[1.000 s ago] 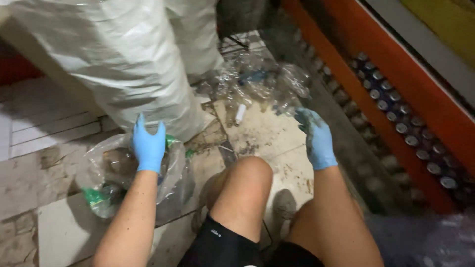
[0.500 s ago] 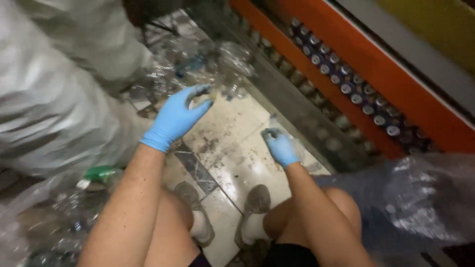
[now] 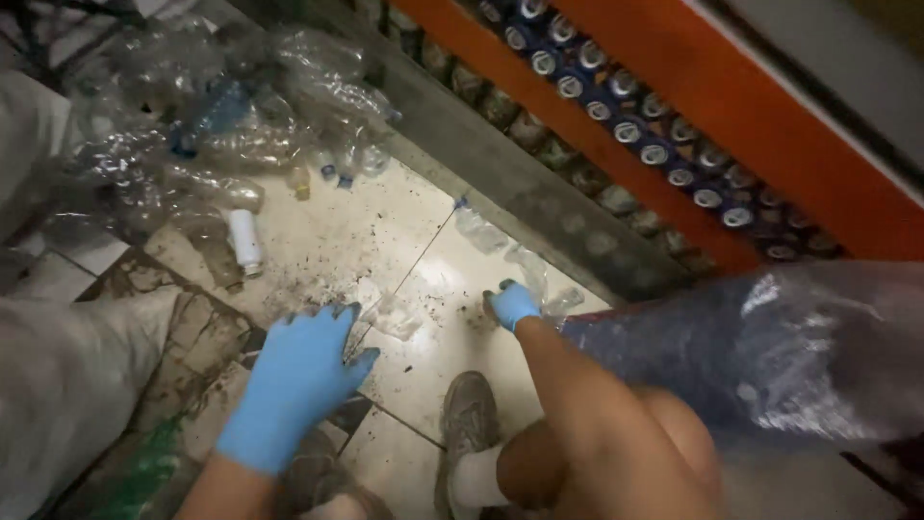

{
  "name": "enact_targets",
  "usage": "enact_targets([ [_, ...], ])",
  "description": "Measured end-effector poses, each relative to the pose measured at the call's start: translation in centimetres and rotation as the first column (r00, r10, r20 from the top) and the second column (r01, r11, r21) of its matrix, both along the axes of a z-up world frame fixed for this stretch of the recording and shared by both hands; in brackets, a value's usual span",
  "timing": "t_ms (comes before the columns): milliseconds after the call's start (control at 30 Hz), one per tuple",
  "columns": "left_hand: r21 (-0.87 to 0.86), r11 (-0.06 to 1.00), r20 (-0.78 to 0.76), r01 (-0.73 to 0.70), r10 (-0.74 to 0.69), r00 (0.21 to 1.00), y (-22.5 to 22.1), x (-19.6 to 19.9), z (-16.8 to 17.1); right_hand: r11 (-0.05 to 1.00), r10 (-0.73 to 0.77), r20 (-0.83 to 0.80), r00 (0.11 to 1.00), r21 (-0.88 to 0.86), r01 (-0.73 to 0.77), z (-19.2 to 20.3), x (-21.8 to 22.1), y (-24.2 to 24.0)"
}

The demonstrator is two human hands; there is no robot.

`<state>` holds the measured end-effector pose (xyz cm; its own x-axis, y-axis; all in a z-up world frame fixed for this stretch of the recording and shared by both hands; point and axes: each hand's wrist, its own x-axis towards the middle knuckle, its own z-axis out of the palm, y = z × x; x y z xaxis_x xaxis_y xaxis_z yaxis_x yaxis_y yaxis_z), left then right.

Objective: The person sits on the floor and sorts through a pile of plastic bottles. They pick up individual bottles, crush them by hand, and place them into a large white bag. The person repeats this process for multiple bottles throughout the video.

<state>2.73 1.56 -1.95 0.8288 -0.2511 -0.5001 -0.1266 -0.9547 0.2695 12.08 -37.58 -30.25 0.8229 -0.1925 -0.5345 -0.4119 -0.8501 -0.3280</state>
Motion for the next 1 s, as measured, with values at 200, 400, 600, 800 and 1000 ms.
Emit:
enact_targets([
  [200,-0.164,0.986,-0.096,-0.011,-0.005,0.995,-0.7,-1.5,-0.1,0.974,0.013,-0.023,1.000,-0.227,-0.018,-0.3,6.0,1.7],
  [400,0.011,0.992,-0.484,0.124,-0.103,0.869,-0.4,0.4,0.8,0.936,-0.007,-0.046,0.999,-0.352,-0.010,-4.8,11.1,1.8],
  [600,0.003,0.999,-0.212,0.047,-0.045,0.976,0.7,-1.9,-2.6,0.904,0.064,0.234,0.970,-0.425,0.043,-10.2,10.7,0.5],
  [800,-0.035,0.999,0.000,0.028,-0.028,1.000,0.9,-2.6,-3.9,0.994,0.109,0.301,0.948,-0.032,-0.104,-12.4,10.5,0.0],
  [1000,-0.202,0.948,-0.105,-0.244,0.227,0.968,-0.6,0.7,-1.0,0.864,0.010,0.261,0.965,0.484,-0.140,12.8,3.8,9.0],
])
